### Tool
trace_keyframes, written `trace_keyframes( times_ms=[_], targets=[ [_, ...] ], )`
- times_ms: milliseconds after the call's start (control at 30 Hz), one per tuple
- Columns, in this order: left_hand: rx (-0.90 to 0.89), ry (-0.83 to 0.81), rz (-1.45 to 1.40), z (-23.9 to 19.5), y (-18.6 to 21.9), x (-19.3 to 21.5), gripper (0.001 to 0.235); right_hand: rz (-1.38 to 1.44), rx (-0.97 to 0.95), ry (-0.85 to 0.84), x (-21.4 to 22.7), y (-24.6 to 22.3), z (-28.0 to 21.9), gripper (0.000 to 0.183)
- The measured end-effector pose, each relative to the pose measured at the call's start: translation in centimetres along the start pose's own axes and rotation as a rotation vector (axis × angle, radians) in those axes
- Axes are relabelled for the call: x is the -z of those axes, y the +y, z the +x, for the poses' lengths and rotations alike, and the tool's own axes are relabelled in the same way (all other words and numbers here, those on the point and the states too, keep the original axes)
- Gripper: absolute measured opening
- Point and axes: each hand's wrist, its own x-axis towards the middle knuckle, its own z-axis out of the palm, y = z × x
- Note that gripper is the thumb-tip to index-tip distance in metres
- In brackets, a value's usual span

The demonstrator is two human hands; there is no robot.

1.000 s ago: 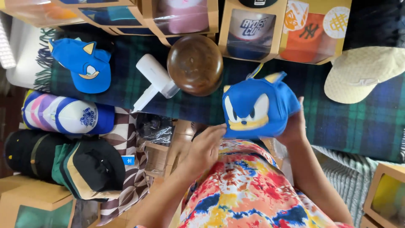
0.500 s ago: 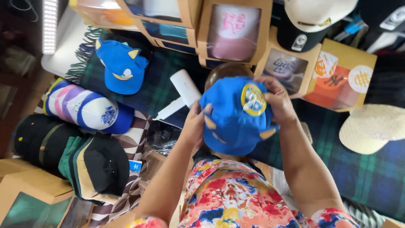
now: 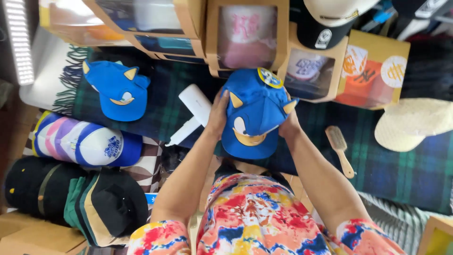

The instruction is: The person uses a wooden brush to clean the inside and outside of a blue baseball cap. They hold the cap with one hand while brushing with the other, turning the cap to access different areas. The person also brushes the brim and the front of the cap.

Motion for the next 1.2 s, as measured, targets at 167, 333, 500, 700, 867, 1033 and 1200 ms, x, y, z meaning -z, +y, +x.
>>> trace_keyframes(
  times_ms=[167, 333, 500, 700, 867, 1033, 1200],
  targets=[
    [0.072, -0.041, 0.077, -3.3, 1.5, -2.2, 0.078, 0.223, -0.115, 0.121, 3.0, 0.8, -3.3, 0.039],
    [0.038, -0.116, 0.16, -3.2, -4.5, -6.6, 0.075, 0.403, -0.221, 0.207, 8.1, 3.3, -7.2, 0.037],
    [0.025, -0.139, 0.334, -1.7, -7.7, -7.7, 0.07, 0.569, -0.34, 0.299, 10.1, 3.8, -9.0, 0.035],
    [-0.054, 0.01, 0.514, -5.4, -9.3, -5.2, 0.063, 0.808, -0.406, 0.259, 10.4, 4.4, -11.3, 0.034],
    [0.137, -0.015, 0.101, -9.2, -11.6, -5.2, 0.045, 0.948, -0.374, -0.072, 11.2, 7.7, -15.2, 0.055],
    [0.168, -0.002, 0.34, -6.9, -15.6, -3.2, 0.038, 0.802, -0.325, -0.158, 11.6, 7.3, -13.7, 0.03],
    [0.048, -0.037, 0.79, -4.3, -11.2, -1.8, 0.035, -0.088, 0.12, -0.232, 14.7, 14.1, -7.7, 0.012]
  ],
)
